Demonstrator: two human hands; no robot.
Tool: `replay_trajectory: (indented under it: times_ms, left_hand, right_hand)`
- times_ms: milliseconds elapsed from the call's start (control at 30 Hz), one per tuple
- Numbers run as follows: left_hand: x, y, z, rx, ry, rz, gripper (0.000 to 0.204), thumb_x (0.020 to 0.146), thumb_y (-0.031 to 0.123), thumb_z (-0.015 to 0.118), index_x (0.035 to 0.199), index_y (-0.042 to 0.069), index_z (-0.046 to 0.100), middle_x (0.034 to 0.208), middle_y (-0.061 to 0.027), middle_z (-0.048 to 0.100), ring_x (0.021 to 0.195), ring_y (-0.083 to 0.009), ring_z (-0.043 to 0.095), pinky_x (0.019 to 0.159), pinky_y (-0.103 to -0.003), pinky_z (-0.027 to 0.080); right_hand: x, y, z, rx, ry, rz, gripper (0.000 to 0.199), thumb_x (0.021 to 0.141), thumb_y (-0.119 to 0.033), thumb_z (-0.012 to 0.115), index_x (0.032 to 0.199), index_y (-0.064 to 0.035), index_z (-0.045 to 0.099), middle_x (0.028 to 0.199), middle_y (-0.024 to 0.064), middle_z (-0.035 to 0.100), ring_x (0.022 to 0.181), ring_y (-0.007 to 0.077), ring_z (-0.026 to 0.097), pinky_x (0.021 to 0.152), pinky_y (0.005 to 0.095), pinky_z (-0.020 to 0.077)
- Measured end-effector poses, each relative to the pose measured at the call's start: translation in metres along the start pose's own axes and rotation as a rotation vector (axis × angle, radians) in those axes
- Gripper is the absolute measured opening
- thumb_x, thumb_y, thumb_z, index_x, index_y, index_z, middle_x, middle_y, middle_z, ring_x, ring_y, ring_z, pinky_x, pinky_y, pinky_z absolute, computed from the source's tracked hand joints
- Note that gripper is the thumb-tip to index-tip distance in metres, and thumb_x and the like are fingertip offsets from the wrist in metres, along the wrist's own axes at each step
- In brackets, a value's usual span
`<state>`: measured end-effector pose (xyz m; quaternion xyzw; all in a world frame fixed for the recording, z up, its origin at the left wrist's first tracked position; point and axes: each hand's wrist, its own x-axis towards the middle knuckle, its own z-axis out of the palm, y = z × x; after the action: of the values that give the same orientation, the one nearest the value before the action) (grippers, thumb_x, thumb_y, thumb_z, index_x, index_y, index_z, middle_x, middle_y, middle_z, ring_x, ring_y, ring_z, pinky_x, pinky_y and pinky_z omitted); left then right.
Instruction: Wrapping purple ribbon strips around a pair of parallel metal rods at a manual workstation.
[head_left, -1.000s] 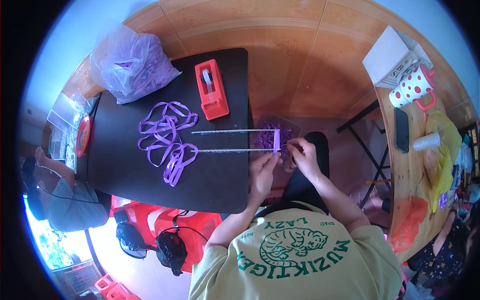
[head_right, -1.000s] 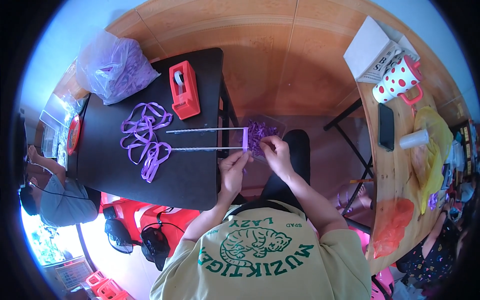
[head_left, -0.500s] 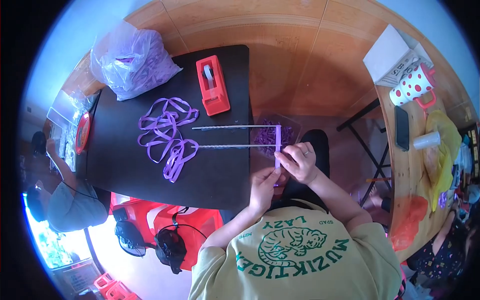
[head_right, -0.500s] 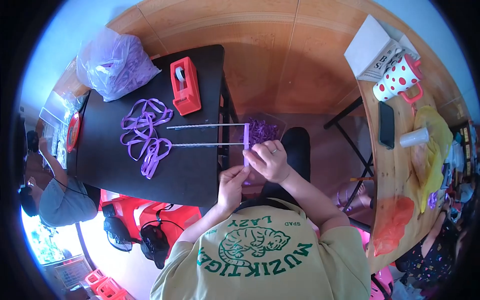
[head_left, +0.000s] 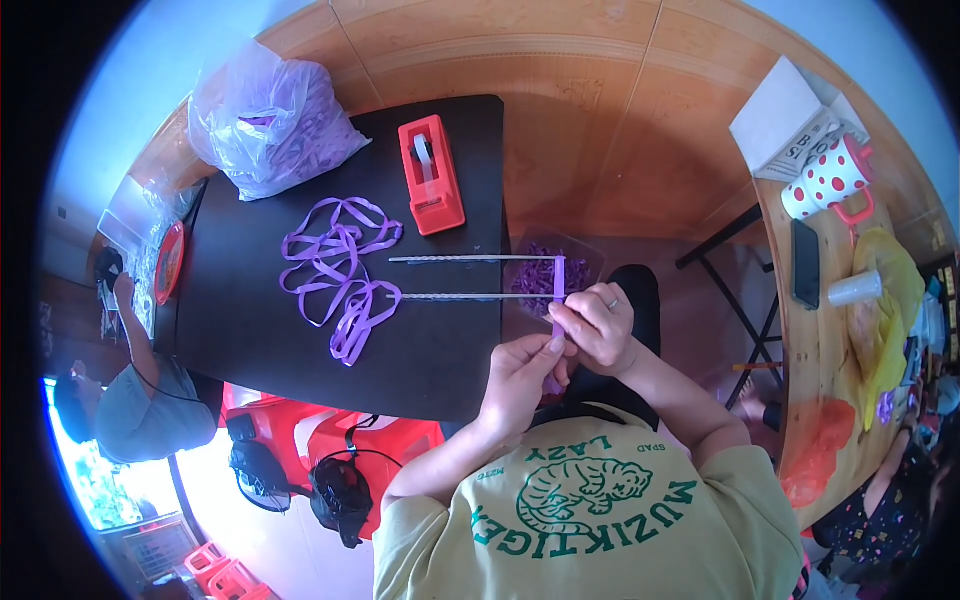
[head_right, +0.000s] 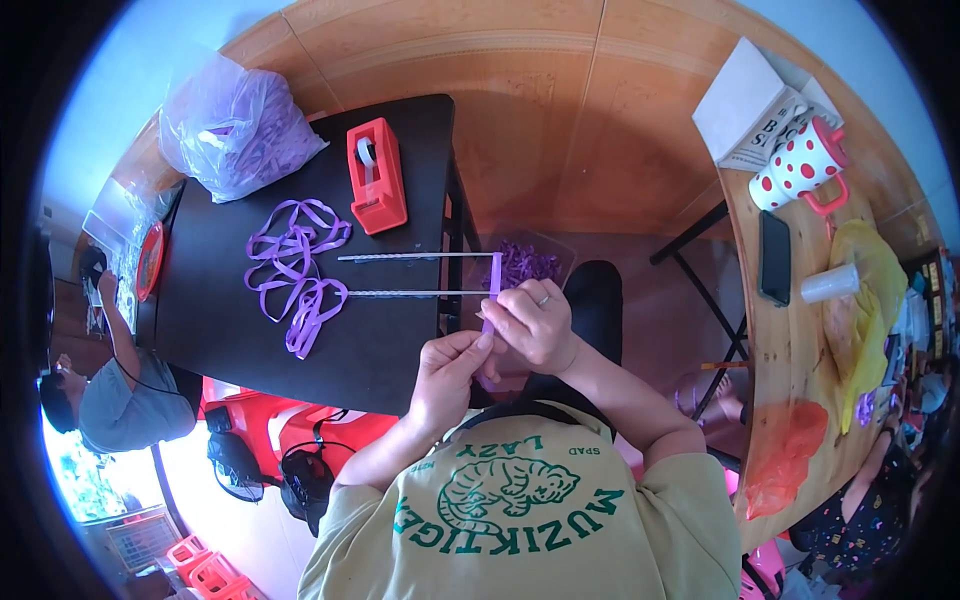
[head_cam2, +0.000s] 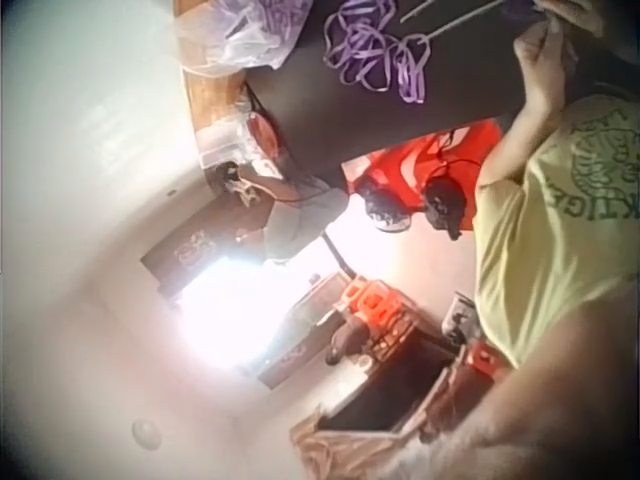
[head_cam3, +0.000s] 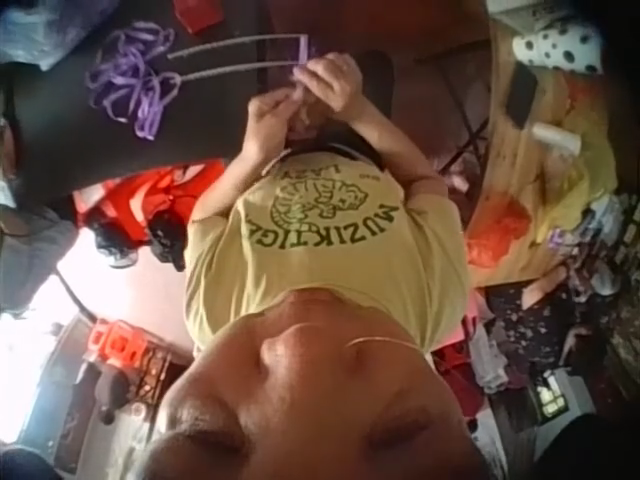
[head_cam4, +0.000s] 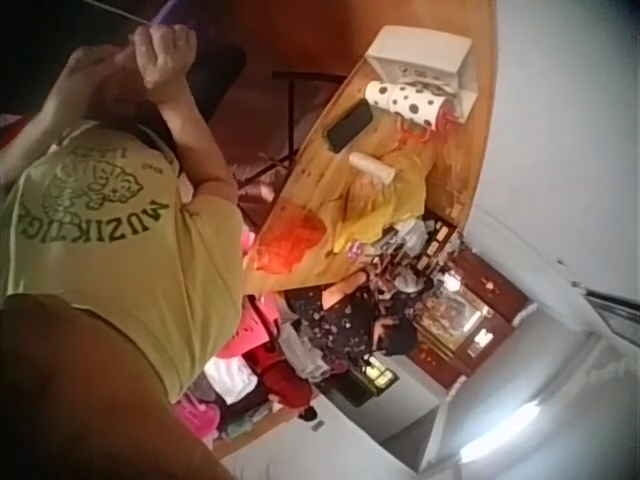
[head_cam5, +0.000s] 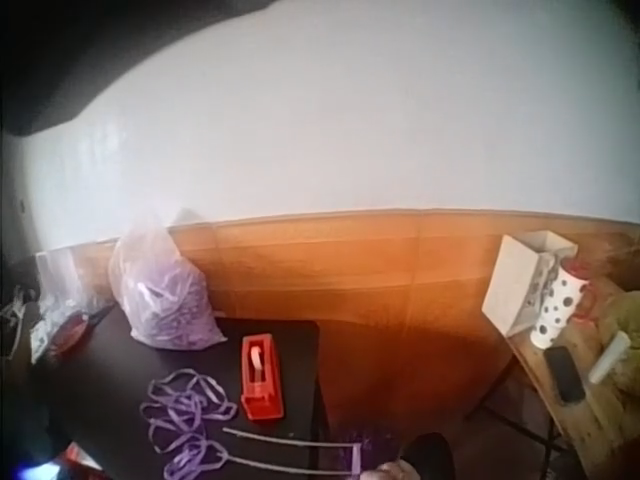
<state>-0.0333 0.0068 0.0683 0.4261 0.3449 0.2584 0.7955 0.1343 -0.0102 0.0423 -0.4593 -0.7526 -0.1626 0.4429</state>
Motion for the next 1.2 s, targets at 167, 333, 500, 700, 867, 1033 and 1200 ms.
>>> replay_trajectory:
  times_ms: [167, 333, 500, 700, 867, 1033, 1200]
  left_hand:
    - [0.022, 0.047, -0.001, 0.009, -0.129, 0.042, 0.027, 0.097, 0.019, 0.049, 0.097, -0.004, 0.064, 0.071, -0.0049, 0.06, 0.063, -0.012, 0.055, 0.063, -0.023, 0.044]
    - [0.012, 0.103, 0.03, -0.137, 0.185, 0.527, 0.027, 0.096, 0.014, 0.047, 0.11, -0.007, 0.06, 0.096, -0.0154, 0.063, 0.084, -0.0178, 0.061, 0.076, -0.027, 0.047]
    - [-0.006, 0.036, 0.007, -0.057, -0.272, 0.088, 0.022, 0.094, 0.01, 0.049, 0.105, -0.005, 0.062, 0.093, -0.0135, 0.064, 0.08, -0.0154, 0.061, 0.073, -0.026, 0.048]
    - [0.018, -0.078, -0.022, 0.117, -0.146, -0.138, 0.022, 0.094, 0.015, 0.055, 0.104, -0.002, 0.064, 0.091, -0.0074, 0.066, 0.079, -0.0118, 0.06, 0.073, -0.025, 0.049]
    - [0.049, -0.07, -0.017, -0.013, 0.066, 0.083, 0.026, 0.094, 0.017, 0.054, 0.111, -0.002, 0.06, 0.095, -0.007, 0.066, 0.081, -0.0126, 0.06, 0.076, -0.026, 0.046]
    - [0.064, -0.068, -0.003, -0.278, 0.063, 0.195, 0.029, 0.094, 0.018, 0.054, 0.117, -0.001, 0.057, 0.099, -0.0092, 0.066, 0.082, -0.0136, 0.061, 0.076, -0.026, 0.045]
    - [0.075, -0.062, 0.002, -0.394, 0.033, 0.287, 0.028, 0.092, 0.01, 0.054, 0.117, -0.001, 0.056, 0.1, -0.01, 0.065, 0.084, -0.0141, 0.062, 0.074, -0.025, 0.046]
  right_hand:
    - [0.021, 0.01, 0.003, 0.225, 0.042, 0.174, 0.014, 0.068, -0.007, 0.069, 0.08, -0.0026, 0.063, 0.074, 0.0084, 0.055, 0.063, 0.0249, 0.055, 0.055, 0.0334, 0.0398]
    - [0.032, 0.045, 0.01, 0.602, -0.1, 0.66, 0.008, 0.082, -0.003, 0.064, 0.075, 0.0017, 0.062, 0.066, 0.0044, 0.054, 0.062, 0.0136, 0.051, 0.056, 0.0279, 0.0403]
    - [0.023, 0.075, 0.031, 1.165, -0.125, 1.154, 0.013, 0.086, -0.007, 0.064, 0.076, 0.0013, 0.065, 0.063, -0.0014, 0.055, 0.063, 0.0033, 0.046, 0.057, 0.0214, 0.0367]
    - [0.026, 0.076, 0.028, 1.172, -0.162, 1.255, 0.014, 0.088, -0.014, 0.062, 0.085, -0.0024, 0.069, 0.075, -0.0004, 0.063, 0.065, 0.0037, 0.05, 0.058, 0.0184, 0.0363]
    - [0.025, 0.076, 0.023, 1.194, -0.164, 1.246, 0.017, 0.09, -0.015, 0.059, 0.086, -0.0017, 0.069, 0.075, -0.0005, 0.062, 0.068, 0.0038, 0.049, 0.061, 0.0196, 0.0376]
    - [0.025, 0.077, 0.021, 1.214, -0.175, 1.225, 0.016, 0.09, -0.014, 0.059, 0.087, -0.0014, 0.069, 0.076, -0.0008, 0.061, 0.069, 0.0045, 0.048, 0.062, 0.0202, 0.0375]
    - [0.025, 0.079, 0.025, 1.255, -0.175, 1.247, 0.016, 0.09, -0.013, 0.058, 0.087, -0.0016, 0.069, 0.076, -0.001, 0.061, 0.069, 0.0048, 0.048, 0.063, 0.0202, 0.0374]
